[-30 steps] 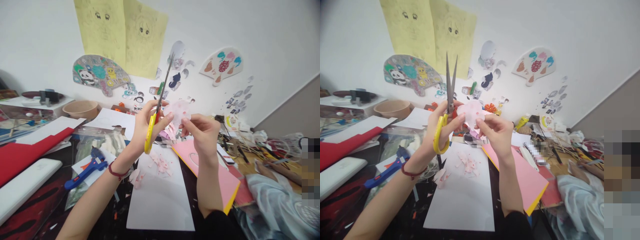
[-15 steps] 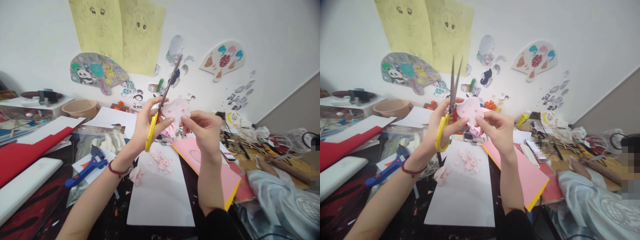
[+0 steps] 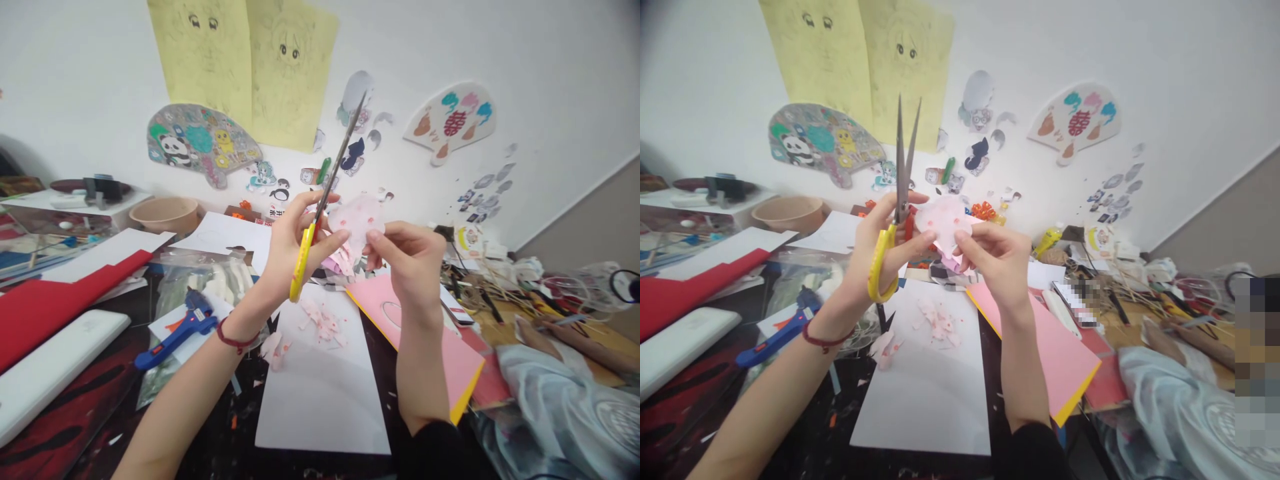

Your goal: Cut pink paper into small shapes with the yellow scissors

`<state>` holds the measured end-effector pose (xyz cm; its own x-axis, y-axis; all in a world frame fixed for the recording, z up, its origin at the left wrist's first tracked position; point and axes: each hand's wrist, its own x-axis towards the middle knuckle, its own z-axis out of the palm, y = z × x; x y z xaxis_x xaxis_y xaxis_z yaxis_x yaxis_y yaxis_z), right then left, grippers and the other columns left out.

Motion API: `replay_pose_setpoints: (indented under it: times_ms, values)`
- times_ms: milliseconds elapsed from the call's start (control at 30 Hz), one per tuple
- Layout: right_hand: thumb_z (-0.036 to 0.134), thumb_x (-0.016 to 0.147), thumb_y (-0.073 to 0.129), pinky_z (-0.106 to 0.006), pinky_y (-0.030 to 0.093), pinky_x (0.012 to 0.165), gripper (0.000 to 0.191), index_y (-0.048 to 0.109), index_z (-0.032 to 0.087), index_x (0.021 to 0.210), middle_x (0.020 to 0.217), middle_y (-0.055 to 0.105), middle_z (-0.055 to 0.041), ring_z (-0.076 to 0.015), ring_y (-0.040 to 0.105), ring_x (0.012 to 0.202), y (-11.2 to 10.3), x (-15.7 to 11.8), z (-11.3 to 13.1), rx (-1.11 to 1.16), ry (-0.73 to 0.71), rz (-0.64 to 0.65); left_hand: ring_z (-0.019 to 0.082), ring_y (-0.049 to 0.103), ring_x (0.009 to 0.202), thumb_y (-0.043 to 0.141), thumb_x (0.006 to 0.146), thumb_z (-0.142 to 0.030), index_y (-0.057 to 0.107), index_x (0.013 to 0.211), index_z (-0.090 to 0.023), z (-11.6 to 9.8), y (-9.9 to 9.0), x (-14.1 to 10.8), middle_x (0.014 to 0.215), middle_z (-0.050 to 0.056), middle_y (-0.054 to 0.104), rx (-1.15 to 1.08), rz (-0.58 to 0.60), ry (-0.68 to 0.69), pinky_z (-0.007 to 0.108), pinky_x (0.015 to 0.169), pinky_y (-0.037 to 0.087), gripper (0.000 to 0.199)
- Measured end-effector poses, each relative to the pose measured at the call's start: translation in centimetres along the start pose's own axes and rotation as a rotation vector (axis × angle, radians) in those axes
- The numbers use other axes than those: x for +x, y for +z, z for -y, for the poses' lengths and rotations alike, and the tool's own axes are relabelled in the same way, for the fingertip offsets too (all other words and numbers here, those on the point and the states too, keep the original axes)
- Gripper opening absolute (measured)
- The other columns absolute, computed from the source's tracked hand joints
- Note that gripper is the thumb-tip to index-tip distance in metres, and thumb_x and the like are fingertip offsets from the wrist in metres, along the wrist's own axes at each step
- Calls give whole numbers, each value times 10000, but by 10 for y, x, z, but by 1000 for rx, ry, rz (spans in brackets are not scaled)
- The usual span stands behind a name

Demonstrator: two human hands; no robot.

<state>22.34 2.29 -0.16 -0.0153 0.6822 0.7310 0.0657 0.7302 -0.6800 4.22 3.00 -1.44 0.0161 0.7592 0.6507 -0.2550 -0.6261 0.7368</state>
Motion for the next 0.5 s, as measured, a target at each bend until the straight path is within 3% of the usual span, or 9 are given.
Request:
replay_pose_setpoints:
  times_ms: [167,267,367,500]
  values:
    - [262,819,815,-218,425,406,138,759,199,709,566,692,30,-75,546,399,-10,3,0,-15,-26,-152,106,546,586,817,781,-243,639,1119,-238,-1,-3,2,710,-38,596,29,-34,35,241,547,488,382]
    - [273,824,813,-218,455,417,140,763,200,716,584,707,21,-82,569,416,-9,1,0,-13,29,-58,98,532,573,815,789,-264,645,1101,-235,-3,-3,3,719,-36,577,58,-69,30,237,532,478,356]
    - [270,822,818,-219,490,428,120,777,197,736,590,718,14,-88,592,420,-1,-1,-2,-6,63,51,85,498,549,845,761,-275,653,1130,-245,-4,-3,2,725,-50,517,44,-29,1,232,513,479,417]
    - [259,815,823,-215,478,414,132,770,193,713,577,706,17,-85,583,413,2,1,-6,12,52,-13,93,531,570,836,753,-234,646,1129,-237,-4,-5,1,705,-55,539,34,14,-25,230,541,495,422]
